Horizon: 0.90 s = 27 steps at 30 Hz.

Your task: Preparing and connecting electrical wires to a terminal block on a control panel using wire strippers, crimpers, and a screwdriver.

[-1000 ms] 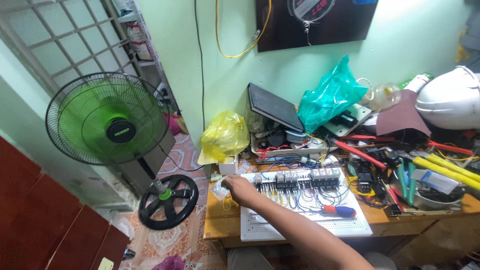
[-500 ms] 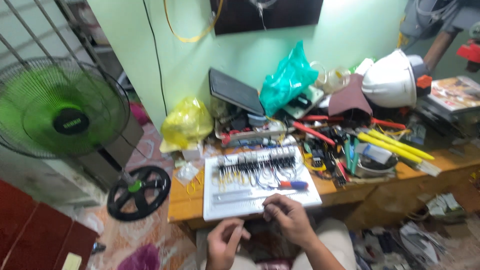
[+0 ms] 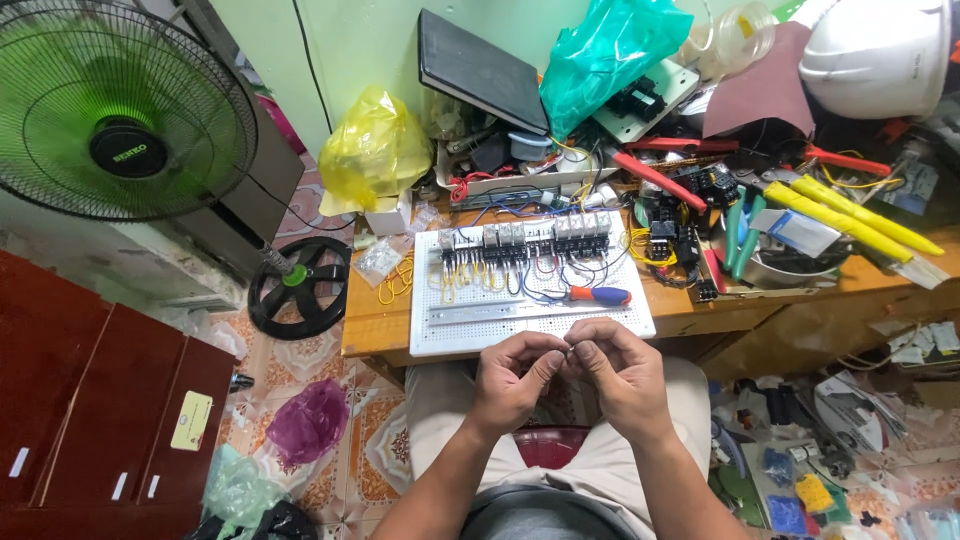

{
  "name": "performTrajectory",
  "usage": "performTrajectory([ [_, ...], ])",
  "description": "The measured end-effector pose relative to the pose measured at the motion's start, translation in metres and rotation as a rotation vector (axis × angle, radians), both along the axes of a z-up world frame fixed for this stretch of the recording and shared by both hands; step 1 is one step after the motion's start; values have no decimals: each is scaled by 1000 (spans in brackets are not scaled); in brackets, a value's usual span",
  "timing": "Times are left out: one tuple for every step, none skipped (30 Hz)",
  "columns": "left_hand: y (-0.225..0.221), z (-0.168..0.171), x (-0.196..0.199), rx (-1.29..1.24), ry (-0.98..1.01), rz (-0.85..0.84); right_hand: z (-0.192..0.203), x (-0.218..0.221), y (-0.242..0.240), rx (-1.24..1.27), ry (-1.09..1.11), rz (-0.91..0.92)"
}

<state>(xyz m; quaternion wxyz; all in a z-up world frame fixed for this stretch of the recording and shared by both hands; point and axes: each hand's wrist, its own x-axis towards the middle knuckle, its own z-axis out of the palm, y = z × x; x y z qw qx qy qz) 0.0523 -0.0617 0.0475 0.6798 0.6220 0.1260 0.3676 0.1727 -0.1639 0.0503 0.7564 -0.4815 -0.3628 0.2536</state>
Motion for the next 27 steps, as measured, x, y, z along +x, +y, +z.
performTrajectory([
  [2, 4, 1, -20, 14, 22, -4, 1, 5, -20, 20, -22],
  [2, 5, -1, -19, 16, 25, -4, -1, 6, -19, 23, -18],
  [3, 6, -2, -2, 27, 14, -3, -2, 8, -24, 14, -10],
  [4, 8, -4, 15, 37, 3, -2, -3, 10, -28, 5, -2],
  [5, 7, -5, 14, 38, 4, -3, -3, 12, -30, 6, 0],
  [7, 7, -6, 29, 45, 7, -4, -3, 14, -27, 27, 12],
  [8, 7, -7, 47, 46, 12, -3, -3, 15, -22, 42, 26],
  [7, 8, -9, 48, 42, 15, -4, -5, 14, -21, 37, 28],
  [8, 9, -9, 60, 47, 20, -4, -5, 14, -34, 39, 24],
  [8, 10, -9, 72, 52, 25, -5, -5, 14, -47, 40, 20],
  [8, 13, -10, 70, 53, 25, -3, -7, 15, -50, 41, 20],
  [8, 15, -11, 77, 60, 32, -2, -8, 16, -33, 57, 20],
  [7, 16, -11, 84, 66, 40, -1, -8, 16, -17, 70, 21],
  [5, 18, -13, 80, 64, 40, -2, -10, 13, -21, 69, 21],
  [5, 22, -15, 104, 65, 40, 0, -10, 13, -23, 61, 14],
  [5, 26, -16, 128, 65, 41, 1, -10, 13, -25, 54, 7],
  [6, 28, -16, 128, 64, 42, 2, -10, 14, -26, 52, 8],
  [6, 29, -16, 131, 56, 40, 2, -10, 15, -13, 64, 8],
  [5, 29, -16, 130, 49, 37, 1, -10, 15, -4, 77, 7],
  [4, 29, -16, 127, 48, 37, 0, -10, 13, -7, 76, 6],
  [4, 28, -16, 138, 53, 37, 0, -9, 13, -10, 67, 6],
  [5, 29, -16, 149, 57, 37, 0, -8, 13, -13, 59, 6],
  [6, 29, -17, 150, 56, 37, 1, -8, 13, -12, 58, 6],
  [8, 29, -17, 174, 68, 43, 2, -7, 13, -16, 40, -1],
  [9, 28, -18, 193, 83, 47, 1, -7, 12, -26, 24, -10],
  [9, 28, -19, 190, 85, 45, 1, -7, 10, -30, 26, -12],
  [10, 28, -18, 209, 95, 49, 2, -7, 11, -35, -14, -26],
])
